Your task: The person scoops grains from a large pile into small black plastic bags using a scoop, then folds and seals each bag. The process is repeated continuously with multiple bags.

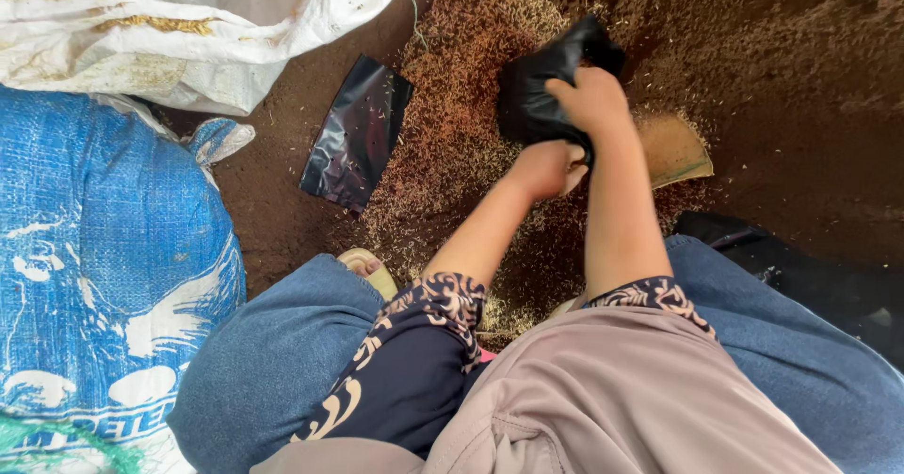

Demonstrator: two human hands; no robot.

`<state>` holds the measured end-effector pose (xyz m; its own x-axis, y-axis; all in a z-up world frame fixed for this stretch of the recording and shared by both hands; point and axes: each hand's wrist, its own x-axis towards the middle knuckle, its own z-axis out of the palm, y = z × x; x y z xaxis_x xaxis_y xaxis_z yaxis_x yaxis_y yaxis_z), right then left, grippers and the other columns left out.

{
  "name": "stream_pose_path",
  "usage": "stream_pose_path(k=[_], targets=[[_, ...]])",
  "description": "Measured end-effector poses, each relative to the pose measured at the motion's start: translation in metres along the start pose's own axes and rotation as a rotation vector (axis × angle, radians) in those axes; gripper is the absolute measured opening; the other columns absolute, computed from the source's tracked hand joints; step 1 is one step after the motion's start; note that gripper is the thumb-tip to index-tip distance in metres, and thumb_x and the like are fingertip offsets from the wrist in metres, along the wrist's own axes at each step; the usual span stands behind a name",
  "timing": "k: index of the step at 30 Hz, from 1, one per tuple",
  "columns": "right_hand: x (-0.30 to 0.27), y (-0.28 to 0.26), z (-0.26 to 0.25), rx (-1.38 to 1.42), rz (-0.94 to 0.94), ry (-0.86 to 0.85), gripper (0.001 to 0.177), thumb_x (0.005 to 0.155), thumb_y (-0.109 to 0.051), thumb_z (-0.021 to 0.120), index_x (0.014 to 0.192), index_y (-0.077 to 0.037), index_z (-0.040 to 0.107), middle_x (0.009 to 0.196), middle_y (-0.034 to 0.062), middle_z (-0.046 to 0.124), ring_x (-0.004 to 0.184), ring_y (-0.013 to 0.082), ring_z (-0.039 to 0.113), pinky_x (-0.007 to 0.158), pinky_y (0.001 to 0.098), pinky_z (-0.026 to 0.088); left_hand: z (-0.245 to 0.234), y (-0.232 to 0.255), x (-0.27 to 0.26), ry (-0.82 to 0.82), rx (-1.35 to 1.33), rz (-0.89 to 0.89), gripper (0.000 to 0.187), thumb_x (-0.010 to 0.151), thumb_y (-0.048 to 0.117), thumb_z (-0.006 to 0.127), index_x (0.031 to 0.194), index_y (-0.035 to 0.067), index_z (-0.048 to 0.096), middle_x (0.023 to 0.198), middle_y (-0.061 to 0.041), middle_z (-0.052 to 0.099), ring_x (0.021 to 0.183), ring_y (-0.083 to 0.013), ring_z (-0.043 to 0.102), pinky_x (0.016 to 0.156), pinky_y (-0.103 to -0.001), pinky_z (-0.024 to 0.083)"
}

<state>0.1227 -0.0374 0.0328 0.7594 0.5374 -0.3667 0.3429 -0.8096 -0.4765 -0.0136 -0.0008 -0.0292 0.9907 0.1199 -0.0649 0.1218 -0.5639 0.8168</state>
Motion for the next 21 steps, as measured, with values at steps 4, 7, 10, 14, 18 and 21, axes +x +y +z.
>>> stream_pose_path(k=[4, 7, 10, 14, 18, 21], targets=[[-0.011, 0.049, -0.029, 0.369, 0.005, -0.028, 0.035, 0.093, -0.037, 0.073, 0.106, -0.005, 0.074, 0.098, 0.0071, 0.074, 0.087, 0.0226, 0.068, 0.08, 0.0384, 0.052, -0.039, -0.047, -0.005, 0.295, -0.235, -0.244, 0.018, 0.087, 0.016, 0.061, 0.09, 0.007, 0.076, 0.095, -0.013, 0.078, 0.089, -0.0296, 0.074, 0.083, -0.04, 0.058], [-0.017, 0.066, -0.038, 0.411, 0.188, -0.067, 0.04, 0.096, -0.039, 0.074, 0.097, 0.0, 0.069, 0.089, 0.0082, 0.067, 0.08, 0.0238, 0.063, 0.072, 0.0424, 0.048, -0.051, -0.08, 0.01, 0.405, -0.244, -0.492, 0.019, 0.094, 0.02, 0.062, 0.105, 0.007, 0.071, 0.097, -0.012, 0.077, 0.089, -0.0278, 0.073, 0.082, -0.04, 0.057], [-0.017, 0.071, -0.046, 0.275, 0.217, -0.087, 0.048, 0.096, -0.044, 0.075, 0.089, 0.003, 0.065, 0.083, 0.009, 0.064, 0.074, 0.0234, 0.059, 0.067, 0.0421, 0.047, -0.047, -0.099, 0.04, 0.357, -0.299, -0.574, 0.034, 0.094, 0.029, 0.067, 0.121, 0.008, 0.063, 0.101, -0.013, 0.073, 0.089, -0.0295, 0.07, 0.077, -0.042, 0.056], [-0.021, 0.073, -0.051, 0.082, 0.154, -0.117, 0.067, 0.099, -0.049, 0.076, 0.087, 0.013, 0.055, 0.078, 0.0195, 0.051, 0.074, 0.0231, 0.044, 0.064, 0.0454, 0.043, -0.031, -0.116, 0.068, 0.373, -0.169, -0.513, 0.029, 0.096, 0.029, 0.066, 0.113, 0.007, 0.072, 0.106, -0.014, 0.075, 0.093, -0.0312, 0.072, 0.08, -0.042, 0.057], [-0.017, 0.049, -0.028, 0.424, -0.147, -0.161, 0.038, 0.102, -0.038, 0.066, 0.1, 0.0, 0.067, 0.088, 0.0096, 0.067, 0.079, 0.0178, 0.055, 0.074, 0.0357, 0.049, -0.016, -0.137, 0.079, 0.357, -0.144, -0.637, 0.028, 0.103, 0.028, 0.057, 0.112, 0.008, 0.076, 0.104, -0.015, 0.078, 0.091, -0.0337, 0.074, 0.082, -0.043, 0.058], [-0.01, 0.032, -0.017, 0.532, -0.19, -0.183, 0.033, 0.107, -0.033, 0.059, 0.114, -0.001, 0.065, 0.105, 0.0095, 0.069, 0.093, 0.0192, 0.061, 0.085, 0.0338, 0.052, -0.029, -0.148, 0.074, 0.504, -0.084, -0.549, 0.033, 0.097, 0.034, 0.058, 0.112, 0.01, 0.075, 0.103, -0.015, 0.076, 0.093, -0.036, 0.071, 0.081, -0.046, 0.056]])
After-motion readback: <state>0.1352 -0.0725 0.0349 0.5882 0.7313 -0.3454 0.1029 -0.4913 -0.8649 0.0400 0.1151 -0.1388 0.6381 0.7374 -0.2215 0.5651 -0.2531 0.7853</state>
